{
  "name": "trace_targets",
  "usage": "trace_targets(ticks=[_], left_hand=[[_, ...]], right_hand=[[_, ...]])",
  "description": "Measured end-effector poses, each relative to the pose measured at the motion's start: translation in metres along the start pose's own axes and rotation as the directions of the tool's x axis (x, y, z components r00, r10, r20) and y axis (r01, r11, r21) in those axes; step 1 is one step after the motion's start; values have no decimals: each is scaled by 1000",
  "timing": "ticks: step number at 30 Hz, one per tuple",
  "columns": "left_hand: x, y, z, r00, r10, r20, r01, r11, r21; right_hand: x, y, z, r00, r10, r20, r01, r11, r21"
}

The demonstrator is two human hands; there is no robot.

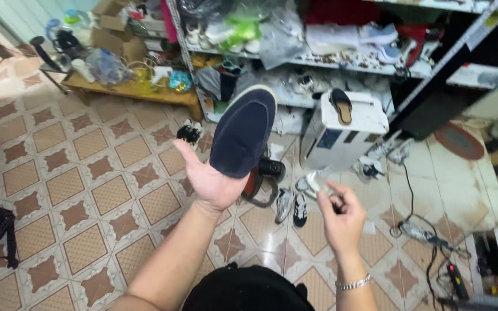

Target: The person holds a dark blue slip-on shoe and uses a brush to clean its upper surface and sole. They rotate the shoe to access different areas and then place it on a white stool next to another shoe.

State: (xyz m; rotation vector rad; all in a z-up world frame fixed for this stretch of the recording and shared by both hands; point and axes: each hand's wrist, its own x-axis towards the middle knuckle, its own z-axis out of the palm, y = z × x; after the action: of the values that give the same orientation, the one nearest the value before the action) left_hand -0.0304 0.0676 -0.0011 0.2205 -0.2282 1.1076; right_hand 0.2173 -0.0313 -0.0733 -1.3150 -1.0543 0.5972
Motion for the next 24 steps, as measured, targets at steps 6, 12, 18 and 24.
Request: trace_targets(ticks=[6,12,18,24], left_hand=[[-5,-3,-15,994,21,105,-40,982,187],[-13,9,-35,987,-131,94,-9,537,843],[2,-1,-29,947,-146,-285,238,-274,932],[-2,-8,-30,971,-126,-203,137,-401,906]], right_hand=[[-7,4,4,998,7,57,-8,1000,9],[-4,1,5,998,5,60,-9,999,52],[-6,-4,10,998,-5,58,0,997,77],[-8,-34,21,993,-97,71,92,993,70]])
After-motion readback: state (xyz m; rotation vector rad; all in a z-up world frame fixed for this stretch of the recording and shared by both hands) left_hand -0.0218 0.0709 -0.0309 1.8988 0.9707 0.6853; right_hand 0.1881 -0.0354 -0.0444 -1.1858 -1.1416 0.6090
